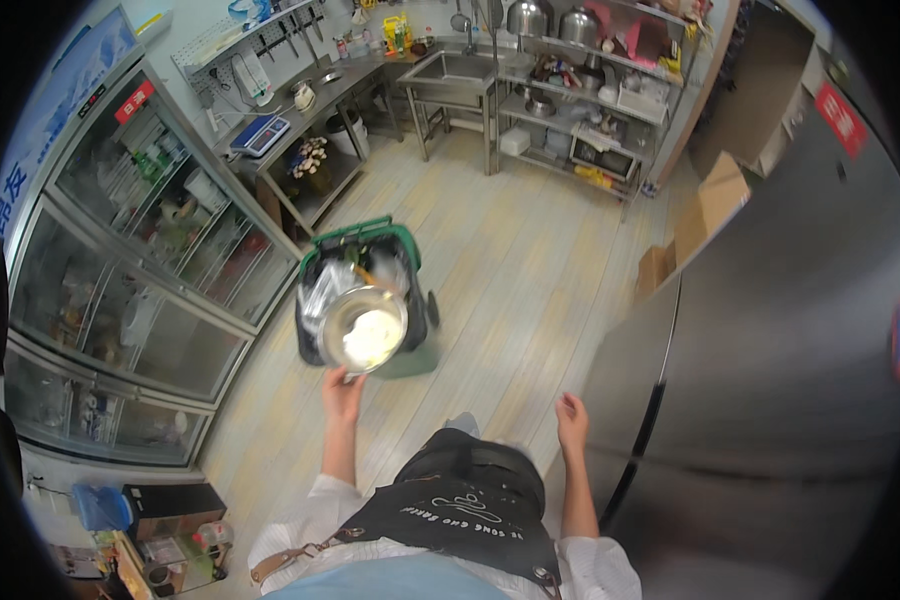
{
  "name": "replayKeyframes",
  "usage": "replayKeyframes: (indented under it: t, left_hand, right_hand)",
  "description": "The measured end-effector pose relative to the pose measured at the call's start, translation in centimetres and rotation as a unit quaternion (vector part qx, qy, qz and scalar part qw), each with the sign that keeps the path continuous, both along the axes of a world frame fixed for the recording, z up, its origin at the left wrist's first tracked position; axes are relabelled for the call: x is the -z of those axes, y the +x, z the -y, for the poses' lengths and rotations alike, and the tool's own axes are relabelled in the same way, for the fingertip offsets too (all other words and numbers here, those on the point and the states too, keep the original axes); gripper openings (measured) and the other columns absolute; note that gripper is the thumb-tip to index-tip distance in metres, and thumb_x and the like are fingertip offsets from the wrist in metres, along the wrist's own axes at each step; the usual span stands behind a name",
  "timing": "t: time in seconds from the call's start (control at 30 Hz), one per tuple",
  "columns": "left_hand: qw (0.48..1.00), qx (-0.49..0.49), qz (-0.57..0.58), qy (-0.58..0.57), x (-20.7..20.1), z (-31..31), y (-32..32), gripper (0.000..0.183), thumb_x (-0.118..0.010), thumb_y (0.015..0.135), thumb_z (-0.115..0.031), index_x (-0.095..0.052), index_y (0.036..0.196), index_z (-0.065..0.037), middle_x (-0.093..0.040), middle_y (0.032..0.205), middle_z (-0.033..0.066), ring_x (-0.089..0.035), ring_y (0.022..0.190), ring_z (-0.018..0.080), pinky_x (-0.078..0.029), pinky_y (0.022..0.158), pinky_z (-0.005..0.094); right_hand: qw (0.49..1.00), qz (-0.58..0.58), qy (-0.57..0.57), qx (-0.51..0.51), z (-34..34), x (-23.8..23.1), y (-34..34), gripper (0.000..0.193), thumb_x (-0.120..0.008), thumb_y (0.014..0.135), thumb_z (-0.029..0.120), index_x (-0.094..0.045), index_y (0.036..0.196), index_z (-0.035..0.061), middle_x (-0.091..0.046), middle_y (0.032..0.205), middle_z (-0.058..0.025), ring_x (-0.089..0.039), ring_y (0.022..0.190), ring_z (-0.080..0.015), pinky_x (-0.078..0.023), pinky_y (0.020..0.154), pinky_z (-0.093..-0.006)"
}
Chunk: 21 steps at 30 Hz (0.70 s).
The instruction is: The person adds ingredients to a metal bowl and mixes them with a spatula. They retrieve a small bottle from a refrigerator, pour its contents into the bowl, and continue mixing. The person also washes a spatula at the sink and handles a chocolate bar before resuming mixing.
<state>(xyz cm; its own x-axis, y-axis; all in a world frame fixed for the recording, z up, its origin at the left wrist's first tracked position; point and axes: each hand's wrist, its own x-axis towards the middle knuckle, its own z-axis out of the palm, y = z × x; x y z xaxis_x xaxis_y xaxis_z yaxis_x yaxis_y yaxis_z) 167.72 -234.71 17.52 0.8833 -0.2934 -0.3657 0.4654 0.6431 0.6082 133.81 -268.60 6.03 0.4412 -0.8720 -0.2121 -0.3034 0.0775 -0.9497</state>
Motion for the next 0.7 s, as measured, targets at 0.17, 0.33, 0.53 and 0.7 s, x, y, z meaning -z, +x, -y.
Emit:
replayKeyframes:
  t: [0.17, 0.33, 0.53, 0.7]
  left_hand:
    - [0.992, -0.114, 0.044, 0.017, 1.6, 7.7, 12.6, 0.011, -0.060, 0.082, -0.003, -0.054, 0.088, -0.010, -0.062, 0.101, 0.0054, -0.061, 0.102, 0.0268, -0.055, 0.086, 0.0483]
    - [0.987, -0.154, 0.048, 0.020, 3.6, 18.9, 28.8, 0.036, -0.061, 0.083, -0.004, -0.053, 0.118, -0.007, -0.057, 0.115, 0.0085, -0.059, 0.107, 0.0305, -0.056, 0.086, 0.0462]
    - [0.988, -0.148, 0.028, -0.018, 1.8, 34.6, 47.9, 0.024, -0.059, 0.087, -0.002, -0.056, 0.110, -0.003, -0.060, 0.109, 0.0094, -0.062, 0.098, 0.0275, -0.059, 0.084, 0.0425]
    - [0.993, -0.095, 0.063, -0.036, 0.7, 46.9, 64.2, 0.022, -0.056, 0.088, -0.001, -0.055, 0.109, 0.000, -0.060, 0.116, 0.0128, -0.063, 0.102, 0.0275, -0.061, 0.083, 0.0419]
  right_hand:
    - [0.959, -0.095, -0.002, -0.266, 21.1, -4.1, 21.3, 0.054, -0.076, 0.083, 0.029, -0.059, 0.128, 0.0046, -0.063, 0.123, -0.0142, -0.063, 0.107, -0.0246, -0.050, 0.092, -0.0352]
    - [0.888, -0.153, 0.018, -0.433, 30.1, 0.7, 31.1, 0.087, -0.083, 0.071, 0.042, -0.045, 0.142, 0.0085, -0.050, 0.139, -0.0189, -0.051, 0.124, -0.0320, -0.042, 0.104, -0.0428]
    - [0.856, -0.330, 0.336, -0.215, 38.3, 5.8, 32.2, 0.098, -0.083, 0.068, 0.052, -0.042, 0.143, 0.0044, -0.053, 0.138, -0.0173, -0.055, 0.122, -0.0300, -0.047, 0.100, -0.0383]
    - [0.786, -0.549, 0.101, -0.265, 45.4, 16.3, 36.5, 0.055, -0.069, 0.080, 0.047, -0.062, 0.115, 0.0053, -0.065, 0.116, -0.0171, -0.064, 0.104, -0.0288, -0.052, 0.087, -0.0369]
